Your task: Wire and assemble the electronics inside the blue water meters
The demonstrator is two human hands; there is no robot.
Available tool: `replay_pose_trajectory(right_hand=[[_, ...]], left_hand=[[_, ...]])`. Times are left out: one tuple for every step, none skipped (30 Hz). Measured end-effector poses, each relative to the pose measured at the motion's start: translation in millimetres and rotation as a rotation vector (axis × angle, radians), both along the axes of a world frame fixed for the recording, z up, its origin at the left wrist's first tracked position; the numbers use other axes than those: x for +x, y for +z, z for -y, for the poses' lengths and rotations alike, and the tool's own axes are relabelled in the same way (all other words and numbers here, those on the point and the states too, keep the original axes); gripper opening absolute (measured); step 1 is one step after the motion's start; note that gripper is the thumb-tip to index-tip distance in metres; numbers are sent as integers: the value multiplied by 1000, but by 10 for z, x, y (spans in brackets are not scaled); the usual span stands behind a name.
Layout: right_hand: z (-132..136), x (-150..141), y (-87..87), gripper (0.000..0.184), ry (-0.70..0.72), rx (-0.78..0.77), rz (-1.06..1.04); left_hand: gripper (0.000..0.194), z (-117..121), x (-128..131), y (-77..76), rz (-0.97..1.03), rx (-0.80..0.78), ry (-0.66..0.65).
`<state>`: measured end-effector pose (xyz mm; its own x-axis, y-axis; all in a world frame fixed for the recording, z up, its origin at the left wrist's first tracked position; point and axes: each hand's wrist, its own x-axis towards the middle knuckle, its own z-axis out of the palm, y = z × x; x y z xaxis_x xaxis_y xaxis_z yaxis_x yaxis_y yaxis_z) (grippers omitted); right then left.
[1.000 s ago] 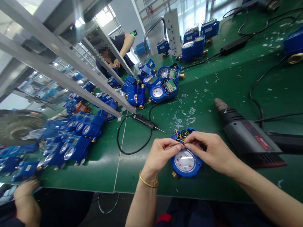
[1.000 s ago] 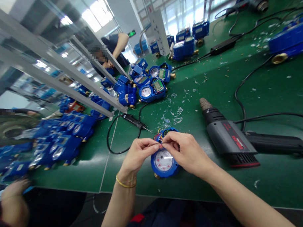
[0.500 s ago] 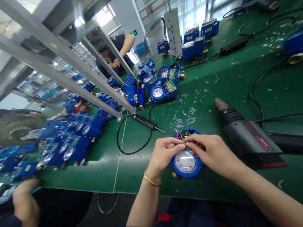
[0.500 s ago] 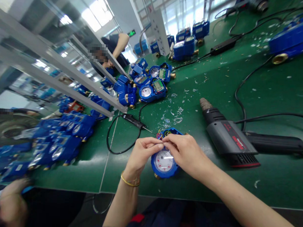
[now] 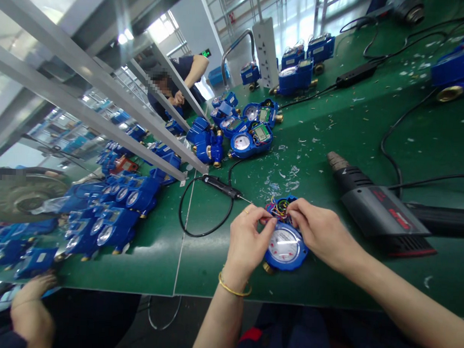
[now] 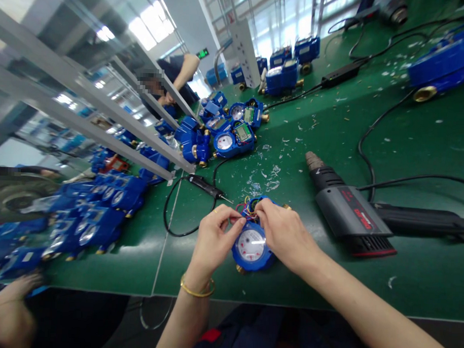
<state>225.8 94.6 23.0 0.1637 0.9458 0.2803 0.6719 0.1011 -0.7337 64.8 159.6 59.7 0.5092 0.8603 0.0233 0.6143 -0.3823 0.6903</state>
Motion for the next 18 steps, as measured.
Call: replay_pose_trajectory(right_hand=[[-1,5,9,19,-15,-7,-21],[-2,12,23,19,-18,-13,-43],[-3,19,39,19,-13,-17,-62],[-4,25,57,19,-6,-17,-75],[-4,28,73,19,1,-15,-83],[-5,28,86,19,8,-13,-86],[-6,27,96,18,15,-9,-86],[-6,23,102,18,23,-1,-85],[-7,19,102,18,31,6,-84],[-7,15,98,17,41,14,-83],[-6,11,89,18,47,19,-82],[-3,9,75,18,47,23,-78],[1,7,58,19,40,24,-71],[7,6,40,19,26,25,-62],[14,5,22,19,10,25,-52],[21,2,7,19,-6,27,-44],[28,-2,-4,19,-19,30,-38],[34,-7,-10,18,-22,33,-32]], left_hand=[[9,-6,-24,28,-35,72,25],[6,-11,-47,52,-58,115,44],[3,-15,-65,72,-68,137,49],[6,-16,-75,86,-63,152,41],[12,-12,-72,97,-50,165,23],[19,-3,-57,103,-36,181,1],[24,9,-31,106,-22,201,-16],[24,22,5,105,-13,224,-24],[19,34,43,101,-11,242,-31],[12,42,79,95,-15,249,-43],[7,46,107,86,-21,251,-60],[6,44,121,77,-29,249,-76],[7,37,118,69,-40,243,-91],[7,25,97,61,-52,235,-101],[7,10,61,55,-62,226,-102],[7,-6,12,51,-66,213,-94],[8,-21,-46,49,-61,192,-82],[8,-35,-106,48,-42,162,-72]])
